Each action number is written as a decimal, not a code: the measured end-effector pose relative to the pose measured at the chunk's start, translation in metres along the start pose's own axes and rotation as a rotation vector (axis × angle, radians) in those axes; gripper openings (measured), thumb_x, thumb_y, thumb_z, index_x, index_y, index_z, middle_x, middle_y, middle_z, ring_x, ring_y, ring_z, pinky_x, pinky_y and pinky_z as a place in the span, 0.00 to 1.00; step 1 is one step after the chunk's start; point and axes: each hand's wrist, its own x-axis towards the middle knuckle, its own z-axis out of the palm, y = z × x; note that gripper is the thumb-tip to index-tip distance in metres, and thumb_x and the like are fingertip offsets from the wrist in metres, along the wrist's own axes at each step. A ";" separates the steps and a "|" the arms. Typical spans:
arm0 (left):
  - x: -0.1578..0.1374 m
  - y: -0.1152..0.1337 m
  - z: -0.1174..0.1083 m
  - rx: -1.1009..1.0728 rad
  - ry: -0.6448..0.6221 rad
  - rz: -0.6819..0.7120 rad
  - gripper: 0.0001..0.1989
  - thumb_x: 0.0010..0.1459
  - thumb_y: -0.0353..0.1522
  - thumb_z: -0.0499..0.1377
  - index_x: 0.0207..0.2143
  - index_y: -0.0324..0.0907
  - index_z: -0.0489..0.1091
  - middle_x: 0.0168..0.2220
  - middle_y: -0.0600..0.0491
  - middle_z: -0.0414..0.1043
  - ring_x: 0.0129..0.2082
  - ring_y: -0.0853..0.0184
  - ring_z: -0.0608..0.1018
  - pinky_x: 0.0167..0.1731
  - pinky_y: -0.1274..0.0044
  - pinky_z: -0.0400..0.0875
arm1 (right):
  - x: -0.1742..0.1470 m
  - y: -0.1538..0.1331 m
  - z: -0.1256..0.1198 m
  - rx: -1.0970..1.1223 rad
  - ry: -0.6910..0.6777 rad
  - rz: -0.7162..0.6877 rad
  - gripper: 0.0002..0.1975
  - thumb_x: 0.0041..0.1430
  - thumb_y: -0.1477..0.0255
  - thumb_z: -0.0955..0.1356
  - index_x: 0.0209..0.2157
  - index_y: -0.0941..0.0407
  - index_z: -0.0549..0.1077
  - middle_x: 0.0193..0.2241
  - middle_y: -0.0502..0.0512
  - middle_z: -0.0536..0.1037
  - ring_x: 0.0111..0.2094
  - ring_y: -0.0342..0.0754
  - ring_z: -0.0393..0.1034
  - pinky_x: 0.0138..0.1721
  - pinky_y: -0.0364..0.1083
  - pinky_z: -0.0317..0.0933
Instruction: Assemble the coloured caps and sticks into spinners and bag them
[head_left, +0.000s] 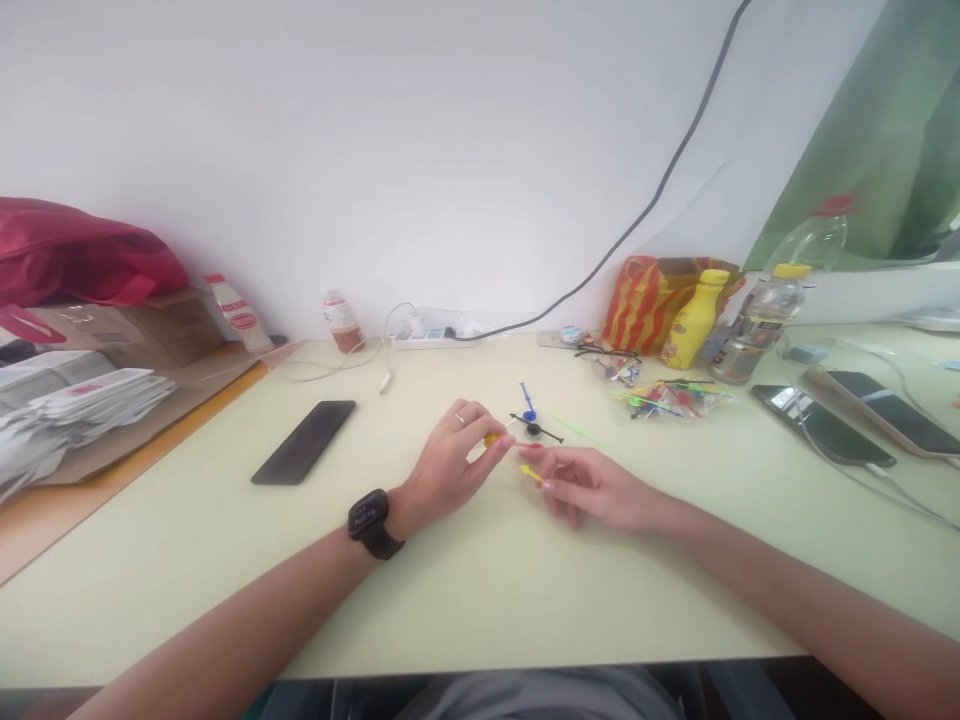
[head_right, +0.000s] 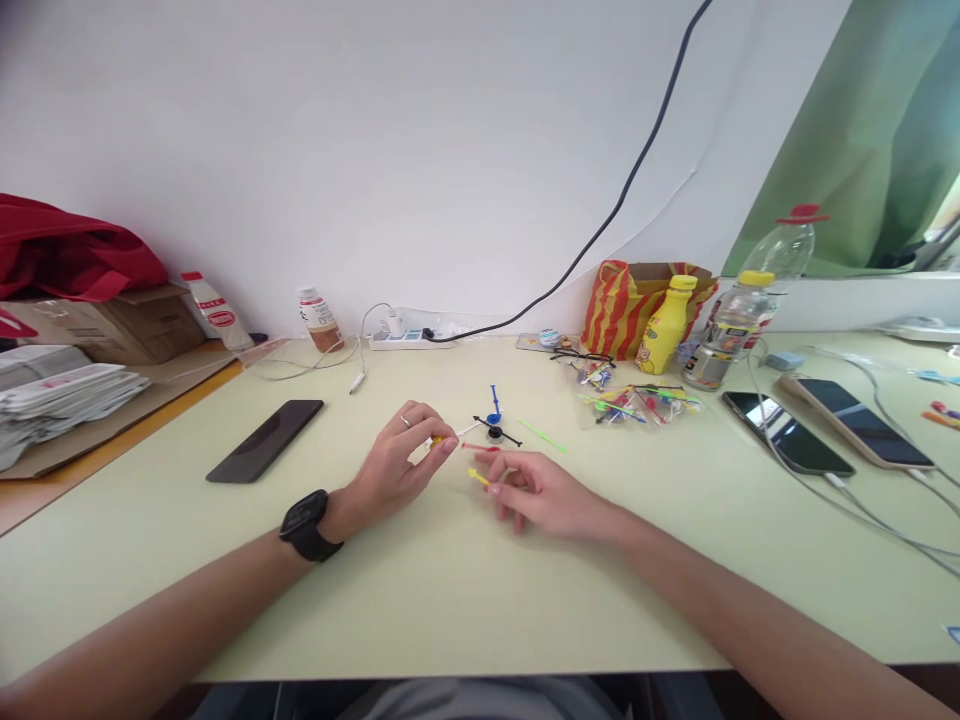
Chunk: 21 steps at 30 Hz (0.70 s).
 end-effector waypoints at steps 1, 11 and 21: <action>0.000 -0.001 0.000 -0.006 -0.016 0.001 0.11 0.72 0.36 0.55 0.38 0.43 0.74 0.36 0.48 0.73 0.41 0.61 0.73 0.43 0.69 0.69 | 0.002 0.002 -0.003 -0.001 0.048 -0.018 0.21 0.64 0.51 0.71 0.32 0.55 0.68 0.42 0.59 0.79 0.29 0.45 0.72 0.30 0.47 0.69; -0.006 -0.002 0.014 -0.442 -0.222 -0.284 0.11 0.63 0.39 0.67 0.42 0.41 0.77 0.37 0.52 0.74 0.32 0.69 0.74 0.37 0.76 0.72 | 0.000 -0.002 -0.025 -0.138 0.239 -0.125 0.14 0.70 0.59 0.67 0.42 0.55 0.78 0.30 0.50 0.70 0.29 0.43 0.58 0.30 0.44 0.54; -0.002 0.011 0.012 -0.820 -0.402 -0.382 0.21 0.59 0.34 0.70 0.55 0.41 0.77 0.50 0.45 0.79 0.45 0.61 0.82 0.52 0.68 0.77 | -0.002 0.000 -0.008 -0.100 0.187 -0.287 0.12 0.71 0.69 0.66 0.53 0.51 0.75 0.47 0.56 0.77 0.44 0.48 0.71 0.45 0.47 0.66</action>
